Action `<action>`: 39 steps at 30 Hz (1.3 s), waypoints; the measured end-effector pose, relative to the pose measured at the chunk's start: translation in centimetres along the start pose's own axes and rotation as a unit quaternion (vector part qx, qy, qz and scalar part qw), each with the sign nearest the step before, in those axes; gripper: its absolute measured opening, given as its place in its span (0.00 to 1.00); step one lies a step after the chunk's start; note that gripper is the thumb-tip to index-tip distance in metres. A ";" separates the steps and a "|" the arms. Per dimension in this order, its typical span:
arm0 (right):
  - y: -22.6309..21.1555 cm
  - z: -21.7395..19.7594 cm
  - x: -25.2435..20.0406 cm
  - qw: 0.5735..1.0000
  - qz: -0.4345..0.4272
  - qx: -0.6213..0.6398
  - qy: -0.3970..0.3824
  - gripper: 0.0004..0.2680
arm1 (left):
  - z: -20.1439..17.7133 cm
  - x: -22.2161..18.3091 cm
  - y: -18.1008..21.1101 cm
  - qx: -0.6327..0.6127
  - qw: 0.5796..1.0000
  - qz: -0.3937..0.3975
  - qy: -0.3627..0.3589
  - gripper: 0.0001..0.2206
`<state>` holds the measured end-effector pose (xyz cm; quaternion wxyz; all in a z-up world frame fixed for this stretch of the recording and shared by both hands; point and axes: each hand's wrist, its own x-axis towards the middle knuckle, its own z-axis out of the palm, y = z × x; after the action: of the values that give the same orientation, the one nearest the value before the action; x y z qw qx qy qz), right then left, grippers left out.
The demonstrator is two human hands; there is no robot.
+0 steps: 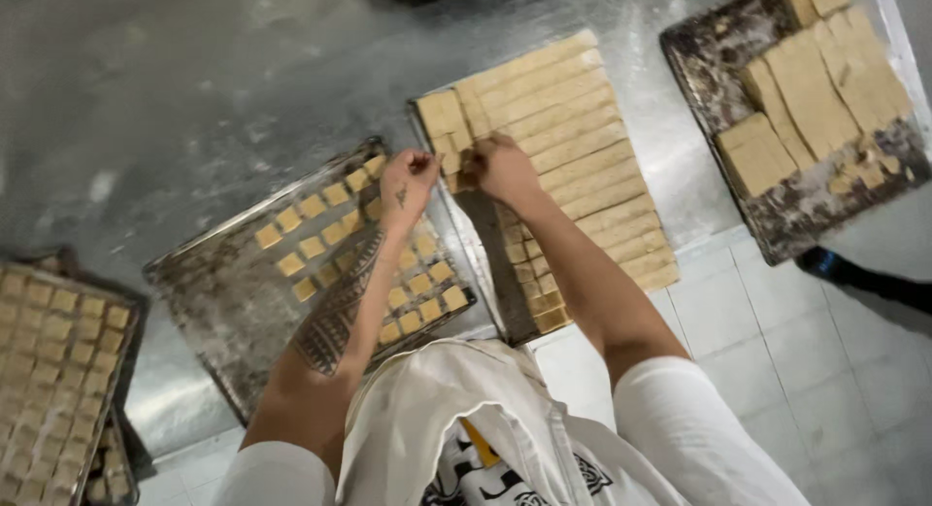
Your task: The person picks up small square pieces of dough from a larger stack and arranges them into rows and columns on a metal baking tray by hand.
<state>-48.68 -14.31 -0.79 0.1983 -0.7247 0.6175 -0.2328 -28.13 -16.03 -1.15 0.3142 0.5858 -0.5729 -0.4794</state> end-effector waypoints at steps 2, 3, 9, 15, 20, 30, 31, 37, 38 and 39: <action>-1.7 0.2 -1.5 0.998 0.032 0.023 0.056 0.06 | -2.2 -1.3 -0.6 -0.133 0.991 -0.026 0.015 0.09; -3.0 0.8 -2.6 0.995 0.049 0.064 0.053 0.06 | -3.8 -2.7 -1.3 -0.171 0.985 -0.014 0.024 0.09; -11.1 7.1 -8.8 0.947 0.109 0.293 -0.071 0.05 | -16.7 -15.1 -9.1 -0.295 0.949 -0.061 0.097 0.09; -20.3 13.2 -12.8 0.957 0.039 0.222 -0.183 0.07 | -23.9 -28.9 -17.2 0.007 0.977 -0.047 0.209 0.07; -27.0 17.5 -15.6 0.960 -0.043 0.148 -0.234 0.08 | -24.3 -33.9 -19.6 0.096 0.983 0.004 0.157 0.07; -30.1 20.6 -17.5 0.963 -0.141 -0.014 -0.227 0.11 | -25.6 -33.5 -19.6 0.214 0.970 0.072 0.092 0.15; -30.0 20.7 -17.7 0.963 -0.159 -0.013 -0.219 0.12 | -25.7 -33.7 -19.3 0.243 0.966 0.054 0.068 0.18; -29.9 21.3 -18.9 0.947 -0.214 -0.030 -0.237 0.19 | -26.2 -34.6 -18.4 0.291 0.950 0.096 0.055 0.24; -29.9 21.2 -18.9 0.944 -0.215 -0.032 -0.246 0.18 | -26.3 -34.5 -18.4 0.295 0.949 0.100 0.051 0.25; -29.9 21.1 -19.0 0.945 -0.210 -0.021 -0.252 0.19 | -26.3 -34.6 -18.4 0.299 0.948 0.101 0.048 0.26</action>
<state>-14.84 9.14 -2.56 0.2789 -0.8769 0.3859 -0.0663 6.97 15.56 -1.97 0.1985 0.6140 -0.7306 -0.2231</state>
